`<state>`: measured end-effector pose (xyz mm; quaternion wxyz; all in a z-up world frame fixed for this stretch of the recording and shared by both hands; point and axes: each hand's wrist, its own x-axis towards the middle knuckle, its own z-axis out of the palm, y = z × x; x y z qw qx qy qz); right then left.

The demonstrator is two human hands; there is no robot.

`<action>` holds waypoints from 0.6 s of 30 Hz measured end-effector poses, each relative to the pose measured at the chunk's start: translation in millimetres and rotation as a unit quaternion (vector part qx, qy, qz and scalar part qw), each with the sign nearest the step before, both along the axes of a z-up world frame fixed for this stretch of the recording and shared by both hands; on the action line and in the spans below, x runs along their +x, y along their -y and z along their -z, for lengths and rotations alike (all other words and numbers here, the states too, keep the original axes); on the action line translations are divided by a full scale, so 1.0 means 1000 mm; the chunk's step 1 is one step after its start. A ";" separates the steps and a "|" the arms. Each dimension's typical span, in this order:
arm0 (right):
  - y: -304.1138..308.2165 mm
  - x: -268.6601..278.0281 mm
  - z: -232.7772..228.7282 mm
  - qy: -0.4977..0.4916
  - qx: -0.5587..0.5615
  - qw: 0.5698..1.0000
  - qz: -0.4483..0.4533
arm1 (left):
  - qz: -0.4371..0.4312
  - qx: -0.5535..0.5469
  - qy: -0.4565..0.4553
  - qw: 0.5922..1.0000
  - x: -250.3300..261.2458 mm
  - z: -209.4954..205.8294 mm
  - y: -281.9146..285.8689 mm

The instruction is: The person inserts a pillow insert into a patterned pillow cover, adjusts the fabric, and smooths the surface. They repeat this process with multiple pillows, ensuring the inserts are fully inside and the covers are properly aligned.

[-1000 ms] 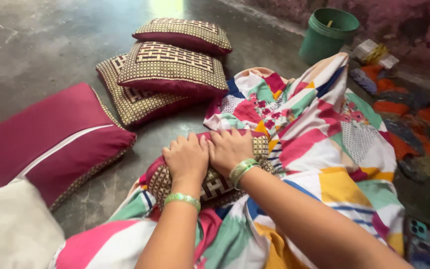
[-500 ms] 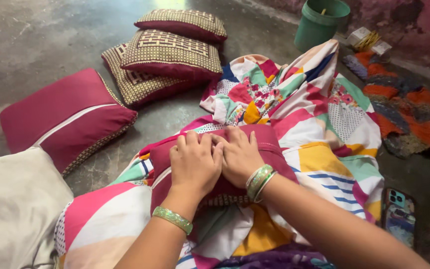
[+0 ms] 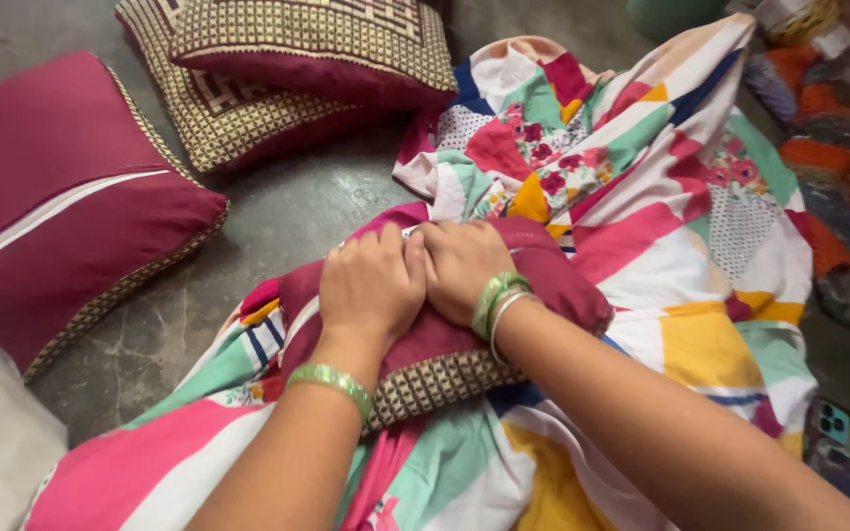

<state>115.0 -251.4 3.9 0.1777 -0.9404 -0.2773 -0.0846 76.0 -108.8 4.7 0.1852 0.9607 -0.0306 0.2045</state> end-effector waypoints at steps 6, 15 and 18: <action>-0.025 0.062 0.011 -0.105 -0.030 0.993 0.048 | -0.041 -0.019 -0.110 0.993 0.061 0.013 -0.019; -0.037 0.088 0.042 0.121 -0.013 0.986 0.110 | -0.100 0.041 0.004 0.994 0.079 0.022 -0.023; -0.023 0.054 0.045 0.176 -0.026 0.980 0.089 | -0.096 0.088 0.161 0.978 0.042 0.028 -0.015</action>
